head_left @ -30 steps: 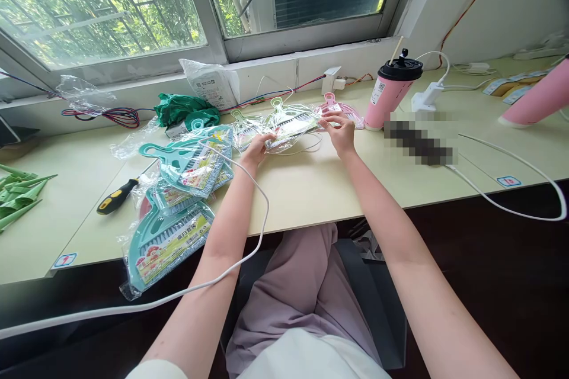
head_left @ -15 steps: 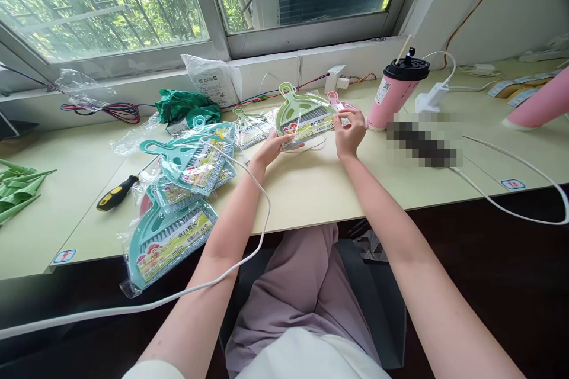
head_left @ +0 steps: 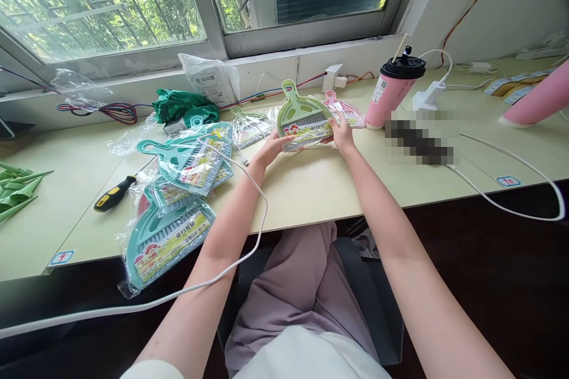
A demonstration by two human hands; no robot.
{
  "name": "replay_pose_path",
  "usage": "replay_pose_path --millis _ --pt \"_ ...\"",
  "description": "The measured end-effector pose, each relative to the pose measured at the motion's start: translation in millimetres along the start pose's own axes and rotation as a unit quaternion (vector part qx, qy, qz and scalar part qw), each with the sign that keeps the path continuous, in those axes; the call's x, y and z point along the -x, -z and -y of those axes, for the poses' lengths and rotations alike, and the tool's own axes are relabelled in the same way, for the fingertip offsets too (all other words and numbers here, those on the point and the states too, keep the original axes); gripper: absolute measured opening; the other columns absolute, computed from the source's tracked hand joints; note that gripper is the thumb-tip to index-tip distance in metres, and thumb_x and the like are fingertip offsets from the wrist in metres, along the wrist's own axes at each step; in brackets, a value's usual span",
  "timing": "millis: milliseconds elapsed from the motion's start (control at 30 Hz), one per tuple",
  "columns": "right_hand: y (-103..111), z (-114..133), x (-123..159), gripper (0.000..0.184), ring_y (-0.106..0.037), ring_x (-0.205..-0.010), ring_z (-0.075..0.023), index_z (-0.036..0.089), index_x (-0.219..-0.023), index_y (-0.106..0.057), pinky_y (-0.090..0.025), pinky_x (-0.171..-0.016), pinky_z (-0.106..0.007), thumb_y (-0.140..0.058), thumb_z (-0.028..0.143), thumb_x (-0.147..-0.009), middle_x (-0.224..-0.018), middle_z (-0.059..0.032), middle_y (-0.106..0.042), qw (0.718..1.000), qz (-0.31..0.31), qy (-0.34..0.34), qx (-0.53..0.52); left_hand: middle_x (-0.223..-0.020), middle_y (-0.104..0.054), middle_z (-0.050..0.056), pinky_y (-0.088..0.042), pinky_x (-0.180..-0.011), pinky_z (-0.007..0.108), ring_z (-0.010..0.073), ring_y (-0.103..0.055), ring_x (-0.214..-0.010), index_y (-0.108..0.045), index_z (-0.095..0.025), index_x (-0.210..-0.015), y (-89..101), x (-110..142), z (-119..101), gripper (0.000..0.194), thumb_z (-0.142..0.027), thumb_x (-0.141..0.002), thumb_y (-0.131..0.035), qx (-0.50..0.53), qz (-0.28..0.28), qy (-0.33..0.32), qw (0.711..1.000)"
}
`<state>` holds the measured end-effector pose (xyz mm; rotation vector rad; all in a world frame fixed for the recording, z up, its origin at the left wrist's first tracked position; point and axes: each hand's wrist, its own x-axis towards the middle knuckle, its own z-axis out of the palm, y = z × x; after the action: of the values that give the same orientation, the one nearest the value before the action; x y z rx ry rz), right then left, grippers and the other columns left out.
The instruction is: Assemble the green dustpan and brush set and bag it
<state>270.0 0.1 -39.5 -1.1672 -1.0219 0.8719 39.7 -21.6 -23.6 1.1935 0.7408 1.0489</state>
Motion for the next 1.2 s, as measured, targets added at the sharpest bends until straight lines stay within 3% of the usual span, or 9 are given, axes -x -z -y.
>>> replay_pose_path --millis 100,267,400,467,633,833,1000,1100,1200 --pt "-3 -3 -4 0.019 -0.072 -0.062 -0.0197 0.020 -0.084 -0.065 -0.062 -0.055 -0.032 -0.072 0.037 -0.089 -0.071 -0.0025 -0.067 0.994 0.032 -0.101 0.000 -0.123 -0.071 0.013 -0.063 -0.089 0.046 0.0249 -0.077 -0.088 -0.056 -0.020 -0.128 -1.5 -1 -2 0.054 -0.025 -0.078 -0.075 -0.025 -0.049 0.027 0.998" --pt "-4 -1 -4 0.021 -0.063 -0.048 -0.0120 0.019 -0.081 -0.060 -0.052 -0.043 -0.022 -0.062 0.031 -0.097 -0.069 -0.0001 -0.065 0.994 -0.018 -0.105 0.000 -0.148 -0.057 0.014 -0.064 -0.082 0.039 0.0216 -0.077 -0.085 -0.032 -0.030 -0.154 -16.4 3 -8 0.080 -0.061 -0.088 -0.064 -0.087 -0.062 -0.003 0.994" --pt "-3 0 -3 0.021 -0.062 -0.046 -0.0104 0.019 -0.084 -0.058 -0.051 -0.043 -0.022 -0.052 0.027 -0.102 -0.076 -0.0010 -0.067 0.992 -0.073 -0.102 0.018 -0.157 -0.049 0.012 -0.062 -0.092 0.037 0.0234 -0.072 -0.111 -0.015 -0.039 -0.162 -28.8 8 -8 0.098 -0.055 -0.085 -0.074 -0.119 -0.050 -0.031 0.991" --pt "-4 0 -2 0.021 -0.061 -0.045 -0.0100 0.019 -0.084 -0.057 -0.051 -0.042 -0.022 -0.050 0.026 -0.103 -0.076 -0.0005 -0.067 0.992 -0.072 -0.098 0.025 -0.156 -0.050 0.013 -0.062 -0.089 0.035 0.0222 -0.072 -0.110 -0.015 -0.037 -0.163 -30.4 8 -7 0.105 -0.045 -0.081 -0.081 -0.141 -0.077 -0.043 0.986" --pt "-10 2 4 0.023 -0.060 -0.045 -0.0098 0.021 -0.083 -0.055 -0.049 -0.040 -0.019 -0.051 0.031 -0.103 -0.068 0.0017 -0.062 0.996 -0.019 -0.078 0.034 -0.131 -0.068 0.012 -0.064 -0.074 0.029 0.0120 -0.071 -0.074 -0.020 -0.029 -0.161 -22.0 -1 -3 0.089 -0.028 -0.088 -0.070 -0.113 -0.166 -0.026 0.979" --pt "-13 8 9 0.032 -0.060 -0.046 -0.0086 0.021 -0.097 -0.059 -0.046 -0.039 -0.019 -0.053 0.052 -0.100 -0.082 -0.0003 -0.063 0.996 0.022 -0.086 0.030 -0.119 -0.069 0.008 -0.057 -0.055 0.021 0.0058 -0.062 -0.054 -0.038 -0.025 -0.150 -17.8 -8 -2 0.063 -0.020 -0.091 -0.060 -0.099 -0.218 -0.038 0.970" --pt "-9 11 13 0.066 -0.070 -0.064 -0.0135 0.023 -0.123 -0.056 -0.050 -0.045 -0.021 -0.076 0.066 -0.078 -0.114 -0.0079 -0.068 0.991 0.074 -0.063 0.093 -0.117 -0.068 0.007 -0.048 -0.047 0.018 0.0038 -0.057 -0.049 -0.038 -0.026 -0.147 -20.6 -10 1 0.058 -0.019 -0.092 -0.056 -0.154 -0.241 -0.069 0.956" --pt "-8 12 14 0.086 -0.072 -0.077 -0.0193 0.022 -0.132 -0.051 -0.057 -0.057 -0.026 -0.089 0.057 -0.064 -0.114 -0.0094 -0.069 0.984 0.074 -0.046 0.152 -0.123 -0.067 0.009 -0.049 -0.046 0.021 0.0049 -0.057 -0.049 -0.038 -0.027 -0.147 -23.5 -8 5 0.057 -0.018 -0.093 -0.053 -0.187 -0.244 -0.091 0.947" --pt "-9 14 16 0.091 -0.072 -0.085 -0.0248 0.020 -0.133 -0.051 -0.060 -0.067 -0.034 -0.091 0.055 -0.060 -0.110 -0.0100 -0.070 0.982 0.062 -0.021 0.180 -0.124 -0.068 0.009 -0.053 -0.052 0.023 0.0083 -0.063 -0.055 -0.038 -0.029 -0.148 -27.4 -5 9 0.056 -0.025 -0.095 -0.056 -0.221 -0.236 -0.108 0.940"
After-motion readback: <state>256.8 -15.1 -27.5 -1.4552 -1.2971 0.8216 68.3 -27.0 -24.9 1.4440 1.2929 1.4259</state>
